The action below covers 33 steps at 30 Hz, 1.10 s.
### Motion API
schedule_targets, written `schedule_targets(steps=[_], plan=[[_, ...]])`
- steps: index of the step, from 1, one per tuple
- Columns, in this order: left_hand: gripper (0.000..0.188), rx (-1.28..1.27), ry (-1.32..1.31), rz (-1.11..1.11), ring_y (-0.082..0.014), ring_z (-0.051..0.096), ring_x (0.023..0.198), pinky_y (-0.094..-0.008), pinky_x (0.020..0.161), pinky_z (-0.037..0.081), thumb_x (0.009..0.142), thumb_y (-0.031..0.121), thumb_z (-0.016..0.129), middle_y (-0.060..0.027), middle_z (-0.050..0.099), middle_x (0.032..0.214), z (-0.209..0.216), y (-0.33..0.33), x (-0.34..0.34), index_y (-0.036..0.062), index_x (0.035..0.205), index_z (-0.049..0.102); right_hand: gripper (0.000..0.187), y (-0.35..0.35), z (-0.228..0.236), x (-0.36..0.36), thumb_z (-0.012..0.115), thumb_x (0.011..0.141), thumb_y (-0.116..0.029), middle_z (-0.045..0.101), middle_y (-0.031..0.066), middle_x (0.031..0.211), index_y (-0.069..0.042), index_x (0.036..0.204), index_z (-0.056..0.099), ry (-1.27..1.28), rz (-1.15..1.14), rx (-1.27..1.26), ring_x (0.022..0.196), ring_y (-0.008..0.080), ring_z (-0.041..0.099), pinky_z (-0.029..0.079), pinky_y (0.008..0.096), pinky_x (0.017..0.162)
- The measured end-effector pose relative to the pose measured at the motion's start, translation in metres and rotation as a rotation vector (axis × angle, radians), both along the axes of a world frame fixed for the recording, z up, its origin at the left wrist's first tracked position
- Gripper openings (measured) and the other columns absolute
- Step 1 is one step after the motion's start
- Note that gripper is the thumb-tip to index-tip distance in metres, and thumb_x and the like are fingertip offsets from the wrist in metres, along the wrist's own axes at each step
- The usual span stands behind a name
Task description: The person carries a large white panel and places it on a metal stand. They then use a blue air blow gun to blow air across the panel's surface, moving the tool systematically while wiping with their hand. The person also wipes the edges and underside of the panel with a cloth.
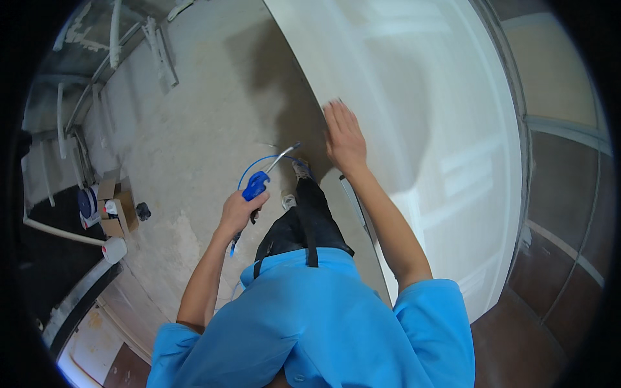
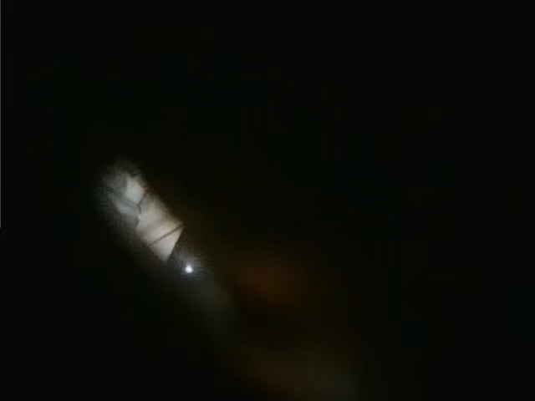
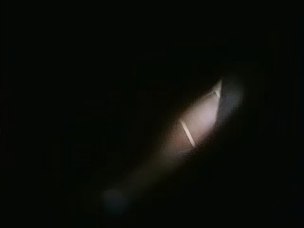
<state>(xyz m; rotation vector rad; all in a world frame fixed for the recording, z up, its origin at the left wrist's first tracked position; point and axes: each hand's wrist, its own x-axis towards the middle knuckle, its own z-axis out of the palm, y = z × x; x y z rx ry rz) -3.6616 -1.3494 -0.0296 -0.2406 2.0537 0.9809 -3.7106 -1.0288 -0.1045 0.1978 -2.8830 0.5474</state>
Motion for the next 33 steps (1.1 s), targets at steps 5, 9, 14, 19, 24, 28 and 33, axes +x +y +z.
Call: schedule_targets(steps=[5, 9, 14, 19, 24, 28, 33], plan=[[0.057, 0.089, -0.013, 0.13, -0.0169, 0.066, 0.059, -0.0344, 0.061, 0.049, 0.091, 0.06, 0.072, -0.0038, 0.065, 0.061, -0.004, -0.031, 0.019, 0.0072, 0.07, 0.068, 0.062, 0.031, 0.017, 0.117, 0.07, 0.099, -0.024, 0.048, 0.0209, 0.16, -0.007, 0.155, 0.05, -0.115, -0.265, -0.189, 0.152, 0.0368, 0.041, 0.032, 0.049, 0.125], [0.056, 0.202, 0.005, 0.182, -0.0161, 0.066, 0.059, -0.0339, 0.06, 0.048, 0.092, 0.058, 0.073, -0.0037, 0.064, 0.061, -0.009, -0.034, 0.032, 0.0071, 0.068, 0.067, 0.072, 0.034, 0.01, 0.135, 0.071, 0.098, -0.033, 0.041, 0.0219, 0.165, -0.008, 0.16, 0.043, -0.135, -0.465, -0.143, 0.156, 0.038, 0.034, 0.025, 0.0527, 0.127], [0.059, 0.176, 0.002, 0.082, -0.0176, 0.067, 0.061, -0.0359, 0.062, 0.048, 0.092, 0.06, 0.071, -0.0051, 0.064, 0.061, -0.011, -0.016, 0.037, 0.0064, 0.068, 0.067, 0.081, 0.024, -0.007, 0.101, 0.069, 0.098, -0.044, 0.036, 0.0198, 0.169, -0.009, 0.163, 0.037, -0.106, -0.498, -0.024, 0.158, 0.0365, 0.03, 0.021, 0.0541, 0.128], [0.061, 0.111, -0.01, 0.006, -0.0184, 0.067, 0.062, -0.0369, 0.063, 0.049, 0.092, 0.062, 0.07, -0.0053, 0.065, 0.061, -0.011, -0.014, 0.04, 0.0058, 0.067, 0.067, 0.066, 0.019, 0.004, 0.122, 0.062, 0.104, -0.03, 0.039, 0.0184, 0.168, -0.007, 0.162, 0.04, -0.114, -0.29, 0.086, 0.156, 0.0362, 0.035, 0.027, 0.0529, 0.127], [0.058, 0.085, -0.054, 0.115, -0.017, 0.067, 0.062, -0.0346, 0.062, 0.049, 0.092, 0.06, 0.072, -0.0043, 0.065, 0.061, -0.015, -0.023, 0.043, 0.0067, 0.069, 0.068, 0.058, 0.017, 0.017, 0.15, 0.061, 0.103, -0.02, 0.047, 0.0168, 0.162, -0.006, 0.158, 0.047, -0.163, -0.155, 0.15, 0.151, 0.0351, 0.043, 0.035, 0.0517, 0.123], [0.057, 0.166, -0.006, 0.167, -0.0166, 0.067, 0.06, -0.0339, 0.062, 0.049, 0.092, 0.059, 0.072, -0.004, 0.065, 0.062, -0.018, -0.022, 0.043, 0.0068, 0.07, 0.068, 0.058, 0.011, 0.007, 0.11, 0.061, 0.103, -0.019, 0.047, 0.0157, 0.162, -0.006, 0.158, 0.046, -0.128, -0.088, 0.153, 0.151, 0.0349, 0.044, 0.035, 0.0521, 0.123], [0.058, 0.112, -0.045, 0.079, -0.0169, 0.067, 0.062, -0.034, 0.062, 0.048, 0.093, 0.06, 0.071, -0.0037, 0.066, 0.063, -0.017, -0.023, 0.045, 0.0073, 0.07, 0.068, 0.059, 0.003, 0.013, 0.105, 0.06, 0.104, -0.02, 0.046, 0.0165, 0.163, -0.005, 0.159, 0.045, -0.113, -0.124, 0.108, 0.152, 0.0348, 0.042, 0.034, 0.0528, 0.123]])
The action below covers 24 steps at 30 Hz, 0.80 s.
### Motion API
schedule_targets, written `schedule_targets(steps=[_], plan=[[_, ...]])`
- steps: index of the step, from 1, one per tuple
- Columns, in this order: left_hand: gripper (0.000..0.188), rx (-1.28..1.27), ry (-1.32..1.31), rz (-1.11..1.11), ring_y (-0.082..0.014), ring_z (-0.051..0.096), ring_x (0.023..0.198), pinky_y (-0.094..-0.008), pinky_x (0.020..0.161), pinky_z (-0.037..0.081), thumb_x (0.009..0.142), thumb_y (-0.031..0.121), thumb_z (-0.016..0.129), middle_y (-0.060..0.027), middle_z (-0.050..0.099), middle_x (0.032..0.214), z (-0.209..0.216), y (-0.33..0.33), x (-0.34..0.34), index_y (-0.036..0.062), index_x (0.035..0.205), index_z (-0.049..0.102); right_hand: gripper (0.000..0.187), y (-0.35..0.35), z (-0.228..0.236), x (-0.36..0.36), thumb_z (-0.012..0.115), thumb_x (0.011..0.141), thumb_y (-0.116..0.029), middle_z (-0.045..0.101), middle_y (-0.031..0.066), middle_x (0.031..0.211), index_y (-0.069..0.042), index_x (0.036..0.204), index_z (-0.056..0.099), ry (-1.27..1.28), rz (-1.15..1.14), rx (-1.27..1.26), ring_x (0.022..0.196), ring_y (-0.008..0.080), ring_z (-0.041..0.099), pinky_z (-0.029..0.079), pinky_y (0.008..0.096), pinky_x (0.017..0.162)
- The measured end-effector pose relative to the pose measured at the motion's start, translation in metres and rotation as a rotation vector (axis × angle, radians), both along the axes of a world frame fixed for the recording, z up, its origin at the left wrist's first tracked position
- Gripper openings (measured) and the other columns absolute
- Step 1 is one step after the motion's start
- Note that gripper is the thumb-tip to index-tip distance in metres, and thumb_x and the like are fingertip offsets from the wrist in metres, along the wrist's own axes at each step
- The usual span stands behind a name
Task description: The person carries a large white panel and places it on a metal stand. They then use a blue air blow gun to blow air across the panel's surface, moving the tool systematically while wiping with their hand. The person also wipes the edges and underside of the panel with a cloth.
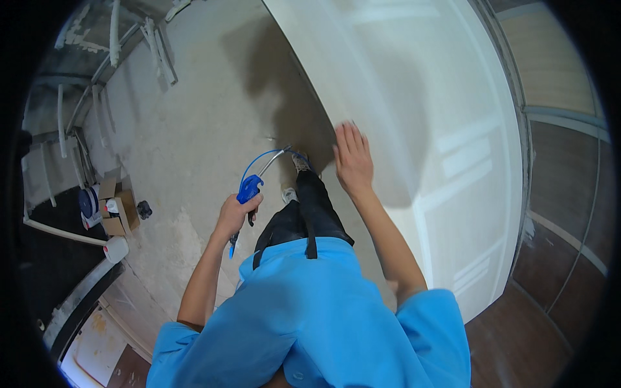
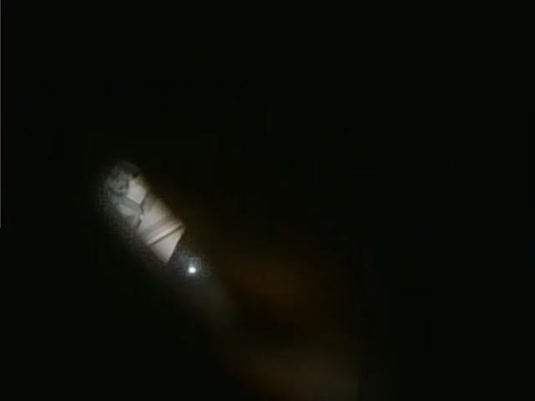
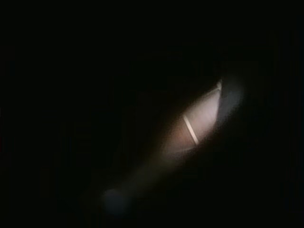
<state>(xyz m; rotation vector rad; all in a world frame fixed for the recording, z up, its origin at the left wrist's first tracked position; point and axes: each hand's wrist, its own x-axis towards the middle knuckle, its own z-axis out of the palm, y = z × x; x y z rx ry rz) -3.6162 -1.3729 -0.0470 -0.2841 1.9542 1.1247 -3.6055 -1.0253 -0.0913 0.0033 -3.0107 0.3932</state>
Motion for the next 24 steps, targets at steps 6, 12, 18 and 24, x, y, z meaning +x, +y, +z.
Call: schedule_targets(steps=[6, 12, 18, 24], plan=[[0.061, -0.034, -0.028, -0.002, -0.0181, 0.067, 0.062, -0.0349, 0.063, 0.048, 0.093, 0.063, 0.069, -0.0044, 0.067, 0.062, -0.003, -0.005, -0.002, 0.0067, 0.07, 0.068, 0.059, 0.0, 0.005, 0.023, 0.06, 0.104, -0.022, 0.047, 0.0178, 0.162, -0.005, 0.159, 0.045, -0.065, -0.038, 0.064, 0.153, 0.0343, 0.041, 0.033, 0.053, 0.124], [0.062, -0.014, -0.023, -0.077, -0.0184, 0.067, 0.062, -0.0358, 0.065, 0.049, 0.093, 0.064, 0.068, -0.0051, 0.067, 0.062, -0.009, 0.003, -0.007, 0.0063, 0.071, 0.068, 0.062, -0.001, -0.004, -0.002, 0.061, 0.104, -0.025, 0.046, 0.0187, 0.163, -0.004, 0.159, 0.045, 0.016, 0.0, 0.006, 0.153, 0.0341, 0.04, 0.032, 0.0528, 0.124], [0.06, -0.02, -0.025, -0.025, -0.0181, 0.067, 0.062, -0.0358, 0.064, 0.049, 0.093, 0.063, 0.068, -0.0043, 0.067, 0.063, -0.008, 0.0, -0.007, 0.0074, 0.072, 0.069, 0.061, 0.004, 0.003, 0.02, 0.062, 0.103, -0.029, 0.048, 0.0196, 0.16, 0.001, 0.155, 0.047, -0.058, -0.011, 0.086, 0.15, 0.0353, 0.044, 0.034, 0.0522, 0.123], [0.057, 0.045, -0.014, -0.031, -0.0168, 0.066, 0.061, -0.0335, 0.063, 0.049, 0.093, 0.06, 0.07, -0.0033, 0.066, 0.063, -0.009, 0.013, -0.016, 0.0076, 0.07, 0.067, 0.063, -0.003, -0.013, -0.05, 0.062, 0.104, -0.028, 0.047, 0.0211, 0.161, 0.002, 0.156, 0.046, 0.063, 0.077, 0.006, 0.152, 0.0358, 0.042, 0.033, 0.0527, 0.124]])
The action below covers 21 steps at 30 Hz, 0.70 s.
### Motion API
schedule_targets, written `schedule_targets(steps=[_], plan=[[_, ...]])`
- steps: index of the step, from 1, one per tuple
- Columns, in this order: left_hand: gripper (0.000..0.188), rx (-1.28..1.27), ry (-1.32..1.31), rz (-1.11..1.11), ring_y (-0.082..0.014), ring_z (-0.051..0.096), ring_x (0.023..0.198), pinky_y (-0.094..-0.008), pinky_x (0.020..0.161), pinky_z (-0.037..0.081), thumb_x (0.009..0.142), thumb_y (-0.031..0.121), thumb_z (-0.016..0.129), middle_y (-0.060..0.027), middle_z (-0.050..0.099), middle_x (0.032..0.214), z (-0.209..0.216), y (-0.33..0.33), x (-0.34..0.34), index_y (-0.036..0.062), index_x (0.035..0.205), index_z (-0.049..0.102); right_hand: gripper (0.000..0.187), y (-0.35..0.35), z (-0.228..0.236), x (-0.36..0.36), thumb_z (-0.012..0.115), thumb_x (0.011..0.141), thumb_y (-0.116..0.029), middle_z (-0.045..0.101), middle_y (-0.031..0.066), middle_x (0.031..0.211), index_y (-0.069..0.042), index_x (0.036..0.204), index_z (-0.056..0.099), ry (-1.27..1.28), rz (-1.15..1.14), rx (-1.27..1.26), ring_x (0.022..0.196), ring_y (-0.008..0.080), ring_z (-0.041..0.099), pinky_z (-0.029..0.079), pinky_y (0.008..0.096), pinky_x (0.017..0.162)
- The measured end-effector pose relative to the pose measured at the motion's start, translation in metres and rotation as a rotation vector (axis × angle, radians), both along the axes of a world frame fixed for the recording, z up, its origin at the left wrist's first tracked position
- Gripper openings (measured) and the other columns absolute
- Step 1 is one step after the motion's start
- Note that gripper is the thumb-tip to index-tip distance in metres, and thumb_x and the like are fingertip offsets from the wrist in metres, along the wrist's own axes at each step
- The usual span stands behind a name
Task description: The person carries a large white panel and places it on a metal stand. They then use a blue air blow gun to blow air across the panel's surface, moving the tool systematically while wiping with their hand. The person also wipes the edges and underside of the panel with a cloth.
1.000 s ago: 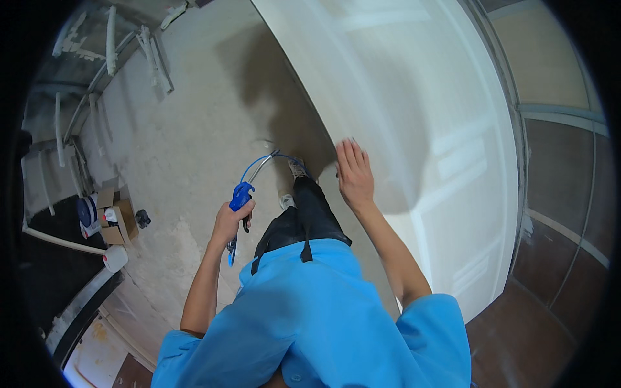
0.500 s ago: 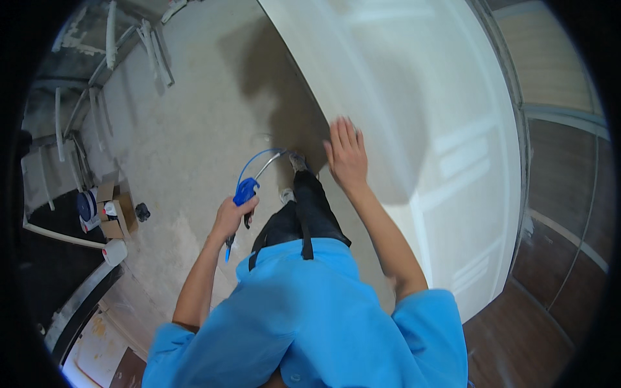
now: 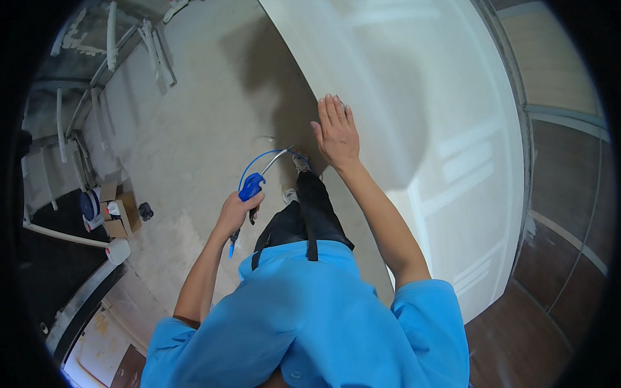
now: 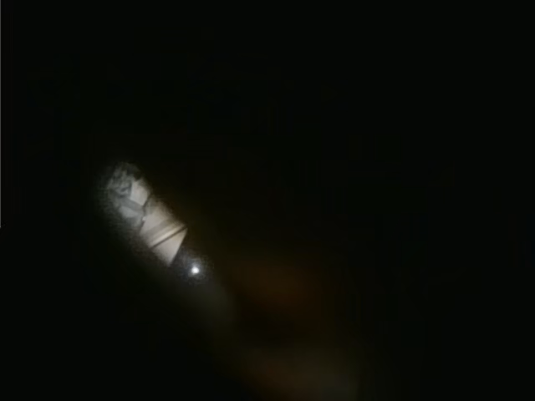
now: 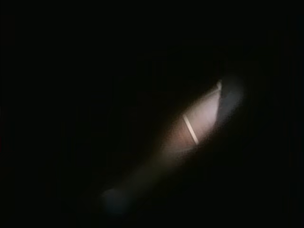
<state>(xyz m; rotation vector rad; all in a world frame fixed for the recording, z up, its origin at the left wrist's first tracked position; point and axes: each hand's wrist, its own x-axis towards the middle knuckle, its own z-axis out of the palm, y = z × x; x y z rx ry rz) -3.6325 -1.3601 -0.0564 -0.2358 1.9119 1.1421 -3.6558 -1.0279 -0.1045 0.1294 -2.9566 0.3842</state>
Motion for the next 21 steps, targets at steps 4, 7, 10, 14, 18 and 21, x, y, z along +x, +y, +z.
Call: schedule_targets(steps=[4, 7, 10, 14, 18, 21], plan=[[0.057, -0.037, 0.006, 0.003, -0.0167, 0.066, 0.061, -0.034, 0.063, 0.049, 0.092, 0.061, 0.071, -0.0034, 0.066, 0.063, 0.003, 0.001, -0.009, 0.0077, 0.072, 0.068, 0.062, 0.0, 0.01, 0.032, 0.061, 0.104, -0.028, 0.047, 0.0211, 0.161, 0.0, 0.157, 0.046, 0.011, -0.039, -0.009, 0.152, 0.0358, 0.042, 0.033, 0.0528, 0.123], [0.057, -0.063, -0.001, 0.059, -0.0166, 0.066, 0.061, -0.0343, 0.063, 0.049, 0.092, 0.062, 0.071, -0.0035, 0.066, 0.063, 0.004, -0.006, -0.012, 0.0081, 0.072, 0.069, 0.061, -0.001, 0.02, 0.048, 0.061, 0.104, -0.028, 0.047, 0.0205, 0.162, -0.001, 0.157, 0.046, -0.225, -0.115, 0.048, 0.152, 0.0358, 0.042, 0.033, 0.0527, 0.123], [0.057, -0.043, 0.021, 0.067, -0.0167, 0.067, 0.062, -0.0345, 0.063, 0.049, 0.092, 0.063, 0.07, -0.0035, 0.067, 0.063, 0.003, -0.008, -0.015, 0.0087, 0.072, 0.069, 0.061, -0.004, 0.012, 0.01, 0.061, 0.105, -0.028, 0.046, 0.0205, 0.162, -0.001, 0.157, 0.046, -0.138, -0.056, 0.055, 0.152, 0.0358, 0.042, 0.033, 0.053, 0.123], [0.057, -0.022, 0.036, 0.073, -0.017, 0.067, 0.061, -0.0345, 0.063, 0.049, 0.092, 0.062, 0.07, -0.0033, 0.066, 0.063, -0.001, 0.0, -0.023, 0.0088, 0.072, 0.069, 0.062, -0.017, 0.002, -0.064, 0.061, 0.104, -0.029, 0.046, 0.0208, 0.162, -0.001, 0.157, 0.046, 0.025, -0.016, -0.013, 0.152, 0.0361, 0.042, 0.034, 0.0529, 0.123], [0.056, -0.002, 0.083, 0.108, -0.0176, 0.066, 0.06, -0.0344, 0.062, 0.049, 0.093, 0.061, 0.07, -0.0039, 0.066, 0.062, 0.005, 0.001, -0.031, 0.0087, 0.071, 0.069, 0.064, -0.016, 0.011, -0.023, 0.061, 0.103, -0.031, 0.046, 0.0206, 0.162, -0.001, 0.157, 0.045, -0.098, -0.036, -0.013, 0.152, 0.0363, 0.041, 0.033, 0.0526, 0.124], [0.056, -0.066, 0.051, 0.153, -0.0177, 0.067, 0.06, -0.0341, 0.062, 0.049, 0.093, 0.06, 0.071, -0.0043, 0.067, 0.062, 0.018, 0.0, -0.034, 0.0086, 0.071, 0.069, 0.064, -0.011, 0.02, 0.008, 0.061, 0.104, -0.028, 0.044, 0.0218, 0.163, -0.002, 0.159, 0.043, -0.148, -0.043, -0.057, 0.153, 0.0365, 0.04, 0.032, 0.0538, 0.124]])
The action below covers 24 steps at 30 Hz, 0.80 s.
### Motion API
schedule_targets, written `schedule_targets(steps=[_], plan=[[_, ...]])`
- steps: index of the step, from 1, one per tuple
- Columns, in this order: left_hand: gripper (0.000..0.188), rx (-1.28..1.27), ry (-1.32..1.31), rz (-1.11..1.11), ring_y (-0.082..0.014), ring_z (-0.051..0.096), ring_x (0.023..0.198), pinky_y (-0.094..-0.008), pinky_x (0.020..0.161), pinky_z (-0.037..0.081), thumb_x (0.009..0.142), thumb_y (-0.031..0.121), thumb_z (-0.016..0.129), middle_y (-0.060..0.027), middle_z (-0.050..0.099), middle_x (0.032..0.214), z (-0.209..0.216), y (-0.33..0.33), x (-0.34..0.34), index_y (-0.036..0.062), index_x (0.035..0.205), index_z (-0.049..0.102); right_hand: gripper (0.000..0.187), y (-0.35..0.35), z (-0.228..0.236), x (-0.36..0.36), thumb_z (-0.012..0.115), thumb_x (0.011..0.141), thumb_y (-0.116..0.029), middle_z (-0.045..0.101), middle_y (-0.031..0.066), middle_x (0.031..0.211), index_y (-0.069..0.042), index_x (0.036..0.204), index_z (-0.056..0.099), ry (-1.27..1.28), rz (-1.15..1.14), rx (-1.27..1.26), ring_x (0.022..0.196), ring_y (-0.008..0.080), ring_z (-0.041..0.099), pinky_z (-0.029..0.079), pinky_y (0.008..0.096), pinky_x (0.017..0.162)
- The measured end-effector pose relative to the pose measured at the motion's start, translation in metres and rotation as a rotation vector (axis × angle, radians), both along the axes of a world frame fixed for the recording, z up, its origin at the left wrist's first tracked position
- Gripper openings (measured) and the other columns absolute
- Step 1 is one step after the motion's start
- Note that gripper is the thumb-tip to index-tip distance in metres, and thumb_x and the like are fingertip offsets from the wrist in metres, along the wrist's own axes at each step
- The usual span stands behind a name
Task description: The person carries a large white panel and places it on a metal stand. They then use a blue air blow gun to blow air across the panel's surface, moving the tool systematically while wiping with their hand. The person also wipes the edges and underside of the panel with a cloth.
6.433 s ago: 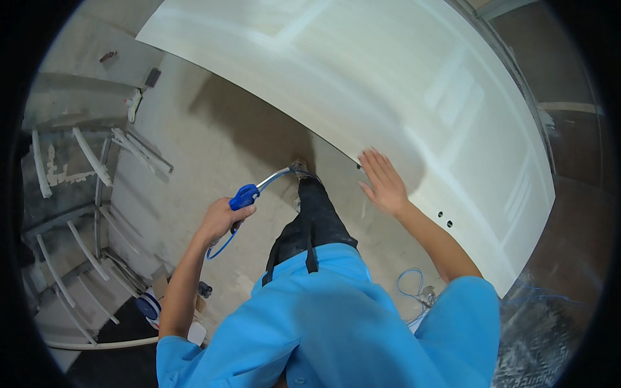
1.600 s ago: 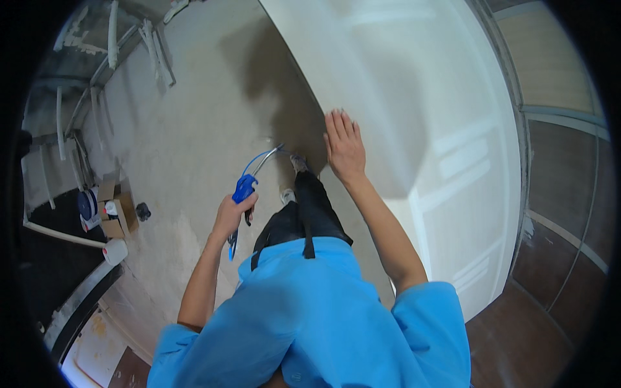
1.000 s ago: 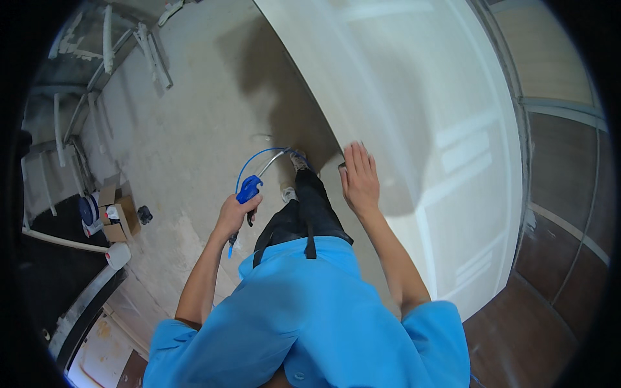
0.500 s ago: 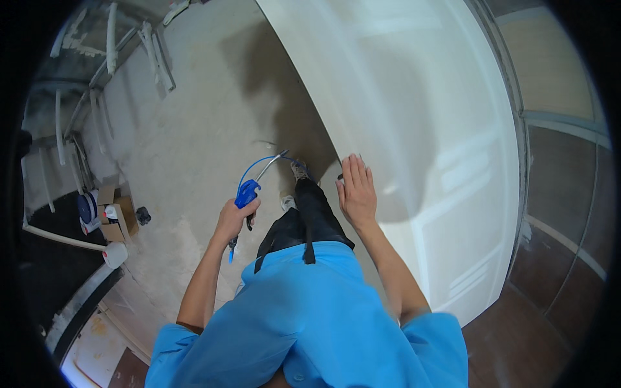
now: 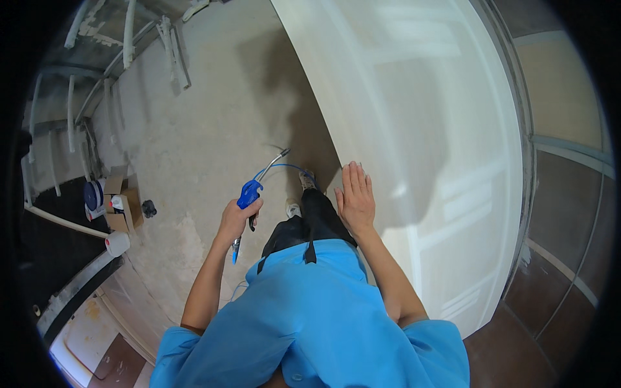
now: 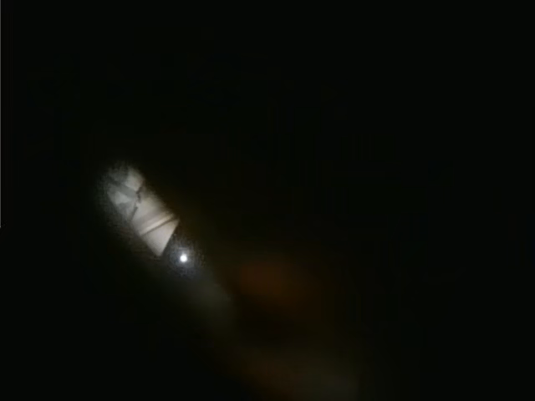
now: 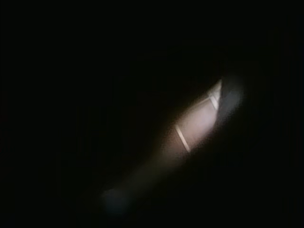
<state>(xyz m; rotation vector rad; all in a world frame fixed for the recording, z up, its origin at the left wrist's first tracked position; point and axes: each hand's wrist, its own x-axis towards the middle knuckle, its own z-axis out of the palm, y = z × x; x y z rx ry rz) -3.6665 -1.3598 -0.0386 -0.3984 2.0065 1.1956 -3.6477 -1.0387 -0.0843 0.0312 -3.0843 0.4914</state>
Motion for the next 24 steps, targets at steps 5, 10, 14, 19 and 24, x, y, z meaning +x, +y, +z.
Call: schedule_targets(steps=[5, 10, 14, 19, 24], plan=[[0.055, -0.063, 0.048, -0.109, -0.0174, 0.067, 0.061, -0.0343, 0.062, 0.049, 0.093, 0.058, 0.07, -0.0043, 0.066, 0.063, 0.015, 0.014, -0.011, 0.0063, 0.074, 0.069, 0.062, -0.003, -0.019, -0.068, 0.057, 0.106, -0.029, 0.045, 0.0196, 0.164, -0.003, 0.16, 0.042, 0.108, 0.073, 0.01, 0.154, 0.0354, 0.039, 0.031, 0.0535, 0.125], [0.054, -0.073, 0.08, -0.178, -0.0169, 0.065, 0.059, -0.0351, 0.06, 0.047, 0.093, 0.058, 0.071, -0.0027, 0.065, 0.062, 0.019, 0.026, -0.022, 0.0072, 0.073, 0.069, 0.061, 0.001, -0.021, -0.076, 0.057, 0.106, -0.029, 0.046, 0.0192, 0.163, -0.003, 0.16, 0.043, 0.091, 0.087, -0.051, 0.154, 0.0353, 0.04, 0.032, 0.053, 0.124], [0.058, -0.134, 0.03, -0.146, -0.0194, 0.066, 0.061, -0.0369, 0.062, 0.047, 0.092, 0.063, 0.068, -0.0028, 0.065, 0.061, 0.02, 0.024, -0.024, 0.0078, 0.073, 0.07, 0.061, 0.009, -0.008, -0.041, 0.058, 0.106, -0.029, 0.046, 0.0192, 0.163, -0.003, 0.16, 0.043, 0.056, 0.091, -0.001, 0.153, 0.0357, 0.041, 0.032, 0.0523, 0.124], [0.064, -0.174, 0.071, -0.225, -0.0238, 0.069, 0.063, -0.0408, 0.066, 0.051, 0.091, 0.07, 0.065, -0.0038, 0.067, 0.061, 0.019, 0.026, -0.03, 0.0092, 0.072, 0.07, 0.063, -0.005, -0.02, -0.104, 0.06, 0.104, -0.027, 0.045, 0.0191, 0.163, -0.003, 0.16, 0.043, 0.126, 0.12, -0.001, 0.153, 0.0357, 0.041, 0.032, 0.052, 0.125], [0.063, -0.152, 0.039, -0.248, -0.0241, 0.07, 0.065, -0.0418, 0.069, 0.052, 0.091, 0.07, 0.065, -0.0037, 0.068, 0.062, 0.02, 0.024, -0.053, 0.0099, 0.071, 0.069, 0.061, -0.007, -0.015, -0.107, 0.061, 0.104, -0.028, 0.048, 0.0188, 0.161, -0.002, 0.158, 0.046, 0.174, 0.089, -0.022, 0.152, 0.0348, 0.042, 0.034, 0.0515, 0.124]])
